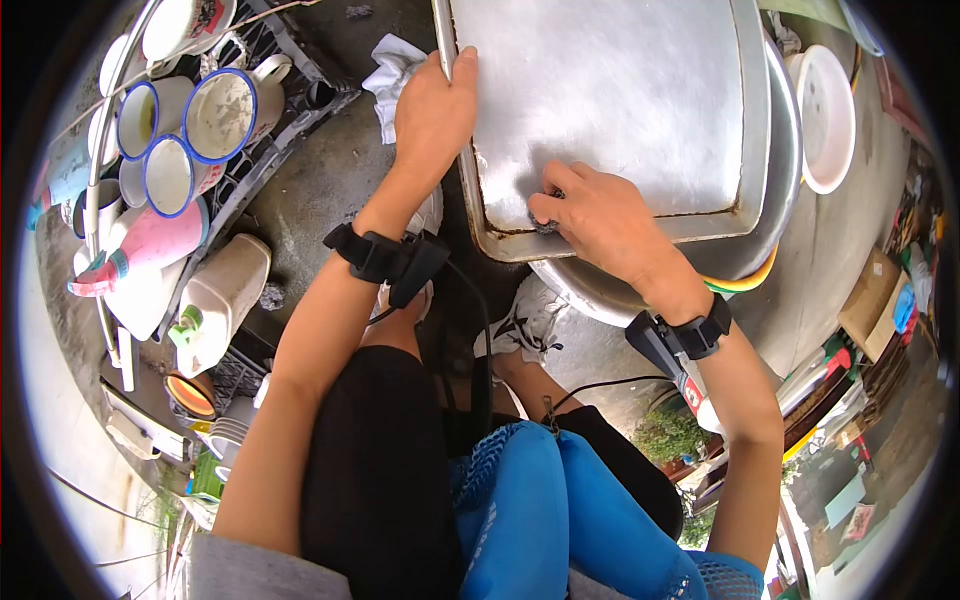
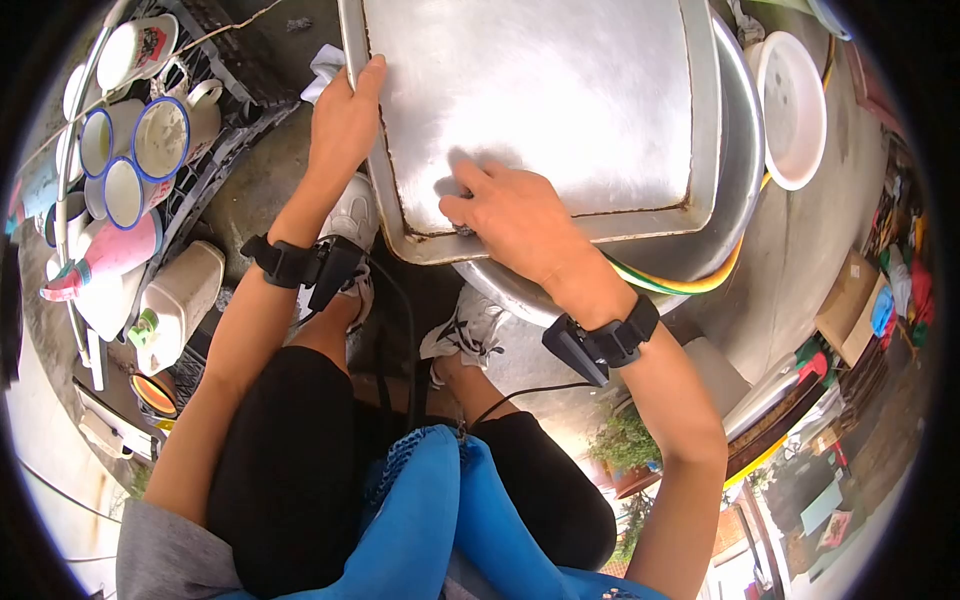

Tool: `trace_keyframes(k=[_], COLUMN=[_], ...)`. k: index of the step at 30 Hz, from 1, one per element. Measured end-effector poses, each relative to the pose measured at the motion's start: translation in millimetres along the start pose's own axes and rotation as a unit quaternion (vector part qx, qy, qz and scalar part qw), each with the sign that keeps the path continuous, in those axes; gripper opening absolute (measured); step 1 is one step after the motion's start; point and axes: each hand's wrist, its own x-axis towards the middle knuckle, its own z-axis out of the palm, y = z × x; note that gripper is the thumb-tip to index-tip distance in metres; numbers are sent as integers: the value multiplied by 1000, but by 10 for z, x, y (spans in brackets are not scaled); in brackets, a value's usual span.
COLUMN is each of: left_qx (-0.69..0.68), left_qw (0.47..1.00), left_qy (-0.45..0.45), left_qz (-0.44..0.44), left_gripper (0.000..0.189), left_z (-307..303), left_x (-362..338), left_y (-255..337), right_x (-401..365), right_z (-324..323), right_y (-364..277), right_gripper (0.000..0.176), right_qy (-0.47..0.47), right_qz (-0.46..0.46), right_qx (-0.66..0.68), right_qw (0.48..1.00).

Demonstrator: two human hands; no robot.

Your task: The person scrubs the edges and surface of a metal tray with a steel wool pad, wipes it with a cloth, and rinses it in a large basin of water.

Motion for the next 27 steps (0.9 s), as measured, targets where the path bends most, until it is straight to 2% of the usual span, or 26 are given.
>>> trace_keyframes(k=[3,5,7,11,16,19,20,22,23,24,25,26,27], left_qx=[0,25,49,32,9,29,31,30,44,60,61,55,49], left_qw=[1000,999,997,998,1000,999,999,999,998,997,996,997,998], left_qy=[2,25,50,43,27,38,32,29,40,49,48,44,39], left_qz=[-8,4,14,20,2,15,16,17,23,31,32,21,9], left_gripper=[65,64,62,63,63,62,61,60,60,59,59,58,58], left_z=[-1,47,44,67,45,32,23,33,50,57,46,29,22], left_x=[8,49,55,56,17,37,31,44,68,84,77,55,30], left_y=[2,-80,-100,-95,-32,-57,-58,-74,-114,-134,-110,-66,-26], right_x=[166,69,-91,-280,114,207,159,-62,-216,-420,-647,-922,-1148], right_z=[63,8,-88,-173,123,178,112,-127,-212,-218,-273,-266,-274], right_y=[-153,-15,221,411,-122,-195,-142,-37,21,180,254,308,294], right_gripper=[18,17,16,16,12,12,12,16,21,23,22,21,20], right_qy=[-1,23,-35,-44,48,81,111,154,215,313,361,373,394], right_qz=[-26,-26,13,54,6,27,53,202,267,243,250,327,320], right_qx=[13,26,0,-25,45,67,72,147,158,122,109,180,203], right_qw=[1000,999,999,997,998,994,990,956,926,910,892,849,837])
